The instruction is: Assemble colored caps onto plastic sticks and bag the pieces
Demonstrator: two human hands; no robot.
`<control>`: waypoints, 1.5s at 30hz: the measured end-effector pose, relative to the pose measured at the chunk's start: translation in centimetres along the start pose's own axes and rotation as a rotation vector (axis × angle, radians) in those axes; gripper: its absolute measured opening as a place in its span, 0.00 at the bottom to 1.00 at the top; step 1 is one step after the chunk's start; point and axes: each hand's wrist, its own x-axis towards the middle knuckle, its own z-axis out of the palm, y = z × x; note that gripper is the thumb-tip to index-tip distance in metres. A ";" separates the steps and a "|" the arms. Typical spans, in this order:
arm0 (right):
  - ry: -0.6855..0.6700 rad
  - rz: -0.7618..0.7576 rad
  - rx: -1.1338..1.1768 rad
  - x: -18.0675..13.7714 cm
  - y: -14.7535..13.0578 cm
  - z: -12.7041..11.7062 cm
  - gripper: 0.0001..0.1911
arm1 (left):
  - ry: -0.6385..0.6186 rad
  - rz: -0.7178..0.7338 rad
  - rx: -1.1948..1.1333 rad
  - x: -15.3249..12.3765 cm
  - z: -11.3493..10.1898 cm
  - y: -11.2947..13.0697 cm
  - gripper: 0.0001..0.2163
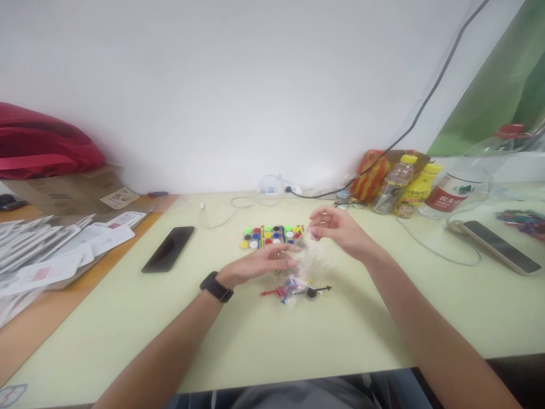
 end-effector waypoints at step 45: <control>0.127 -0.321 -0.433 0.3 -11.4 0.1 0.06 | 0.455 0.099 -0.264 2.2 1.4 -4.3 0.26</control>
